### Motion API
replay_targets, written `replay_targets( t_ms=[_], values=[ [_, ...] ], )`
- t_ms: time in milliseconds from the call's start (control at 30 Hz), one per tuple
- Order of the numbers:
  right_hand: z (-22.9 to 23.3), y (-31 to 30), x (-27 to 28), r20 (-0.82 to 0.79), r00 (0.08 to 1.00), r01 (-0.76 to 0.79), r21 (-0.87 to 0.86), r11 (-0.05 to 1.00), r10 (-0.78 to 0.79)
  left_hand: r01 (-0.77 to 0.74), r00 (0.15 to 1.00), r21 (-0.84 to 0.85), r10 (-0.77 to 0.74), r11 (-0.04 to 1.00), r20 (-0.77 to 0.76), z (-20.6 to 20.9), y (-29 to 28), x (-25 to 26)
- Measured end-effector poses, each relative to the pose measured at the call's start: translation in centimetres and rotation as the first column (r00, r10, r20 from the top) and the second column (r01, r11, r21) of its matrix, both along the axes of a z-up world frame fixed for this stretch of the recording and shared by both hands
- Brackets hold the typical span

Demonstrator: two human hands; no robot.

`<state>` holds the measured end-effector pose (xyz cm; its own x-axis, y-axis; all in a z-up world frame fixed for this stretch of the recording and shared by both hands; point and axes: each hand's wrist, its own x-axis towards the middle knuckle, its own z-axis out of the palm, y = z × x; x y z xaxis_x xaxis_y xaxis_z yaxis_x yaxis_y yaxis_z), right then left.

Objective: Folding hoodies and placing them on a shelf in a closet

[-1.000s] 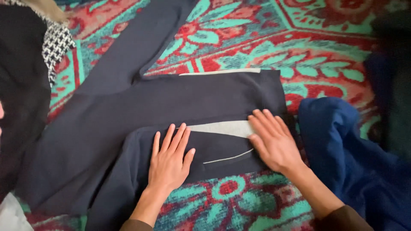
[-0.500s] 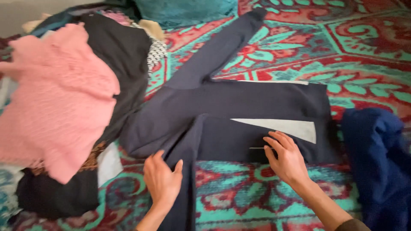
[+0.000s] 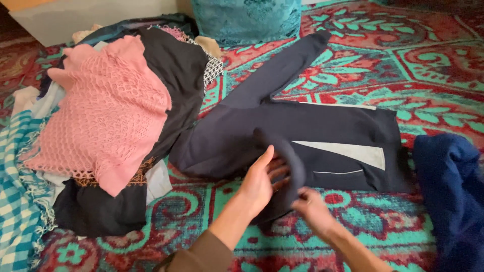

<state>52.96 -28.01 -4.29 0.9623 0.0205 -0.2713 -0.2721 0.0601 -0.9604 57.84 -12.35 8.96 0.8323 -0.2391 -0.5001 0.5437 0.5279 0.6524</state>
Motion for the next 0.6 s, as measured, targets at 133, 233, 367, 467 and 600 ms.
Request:
replay_targets(
  t_ms=[133, 233, 367, 467, 600],
  values=[
    [5.3, -2.5, 4.0, -0.132, 0.953, 0.301, 0.493, 0.816, -0.272, -0.271, 0.934, 0.285, 0.323, 0.919, -0.153, -1.1, 0.0, -1.7],
    [10.3, -3.8, 5.4, -0.223, 0.940, 0.324, 0.361, 0.874, -0.257, -0.355, 0.791, 0.260, 0.437, 0.898, -0.428, -3.7, 1.0, -1.6],
    [8.5, -5.9, 8.4, -0.177, 0.967, 0.226, 0.266, 0.937, -0.183, -0.586, 0.719, 0.149, 0.596, 0.797, -0.358, -3.4, 3.3, 0.7],
    [10.3, -6.7, 10.6, -0.163, 0.981, 0.140, 0.213, 0.967, -0.106, -0.640, 0.704, 0.111, 0.638, 0.760, -0.311, -7.7, 5.3, 3.5],
    [12.0, -13.4, 12.3, -0.226, 0.963, -0.149, 0.013, 0.989, 0.148, -0.703, 0.678, 0.044, 0.687, 0.710, -0.260, -12.9, 10.0, 6.9]
  ],
)
